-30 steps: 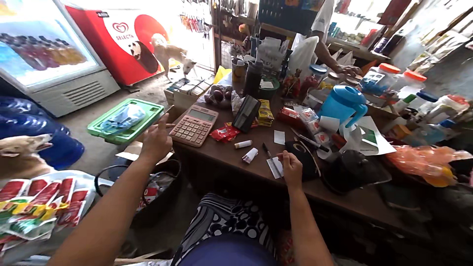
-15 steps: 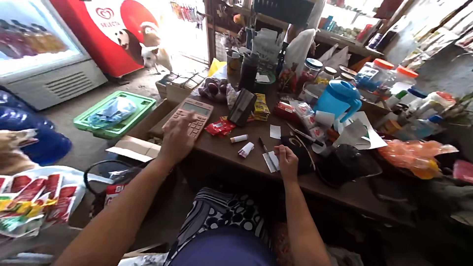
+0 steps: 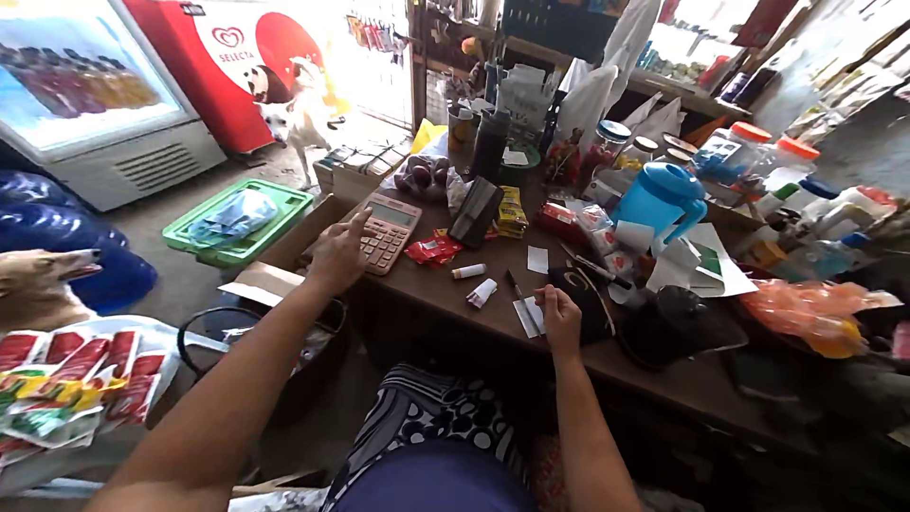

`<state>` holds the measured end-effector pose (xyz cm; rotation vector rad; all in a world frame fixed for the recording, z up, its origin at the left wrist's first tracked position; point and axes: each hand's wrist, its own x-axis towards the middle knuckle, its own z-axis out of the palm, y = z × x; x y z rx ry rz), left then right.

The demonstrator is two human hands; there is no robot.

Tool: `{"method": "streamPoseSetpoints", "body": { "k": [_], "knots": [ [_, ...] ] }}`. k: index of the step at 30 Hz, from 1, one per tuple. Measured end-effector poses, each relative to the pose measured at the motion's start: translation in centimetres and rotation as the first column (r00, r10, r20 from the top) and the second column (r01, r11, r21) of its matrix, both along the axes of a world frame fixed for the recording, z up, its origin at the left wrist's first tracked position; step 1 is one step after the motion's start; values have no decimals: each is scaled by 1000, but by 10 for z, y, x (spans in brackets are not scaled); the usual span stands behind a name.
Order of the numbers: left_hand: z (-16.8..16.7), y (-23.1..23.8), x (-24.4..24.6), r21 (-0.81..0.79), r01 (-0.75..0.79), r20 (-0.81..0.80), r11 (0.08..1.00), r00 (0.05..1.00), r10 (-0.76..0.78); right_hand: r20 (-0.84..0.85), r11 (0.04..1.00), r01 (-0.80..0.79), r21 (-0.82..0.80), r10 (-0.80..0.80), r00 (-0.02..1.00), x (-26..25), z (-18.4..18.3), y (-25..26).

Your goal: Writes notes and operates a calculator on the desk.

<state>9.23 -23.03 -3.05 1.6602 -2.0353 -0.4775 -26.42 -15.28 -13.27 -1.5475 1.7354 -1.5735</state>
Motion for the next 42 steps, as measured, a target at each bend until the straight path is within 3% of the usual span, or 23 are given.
{"method": "streamPoseSetpoints", "body": {
  "k": [12,17,21,26,31,34,36,38,40,42],
  "knots": [
    [3,-10,4,103,-41,160,994,987,24,2,1000,6,0,-6,1000,0,0,0],
    [7,-3,23,-8,-83,8,997,997,83,3,1000,8,-6,-8,1000,0,-1,-1],
    [-53,-25,74,-286,-45,5,957,999,48,2,1000,-13,5,13,1000,-2,-3,-2],
    [-69,-23,79,-325,-27,7,945,1000,31,-13,1000,-14,0,14,1000,-3,-5,-2],
    [-62,-27,71,-188,-53,19,981,998,58,4,1000,-6,24,6,1000,-2,-2,-1],
    [-1,-7,37,130,-112,76,985,992,103,20,999,-5,36,4,1000,1,2,1],
    [-2,-8,33,79,-81,114,994,991,71,28,999,-4,39,3,1000,2,2,1],
    [-29,-19,39,-127,-32,123,991,991,47,38,999,-9,43,8,999,1,2,1],
    [-2,-17,32,123,-49,208,991,978,23,43,999,-11,38,9,999,1,2,2],
    [11,-17,28,194,-83,203,977,978,42,48,999,-6,41,4,999,2,3,2]
  ]
}}
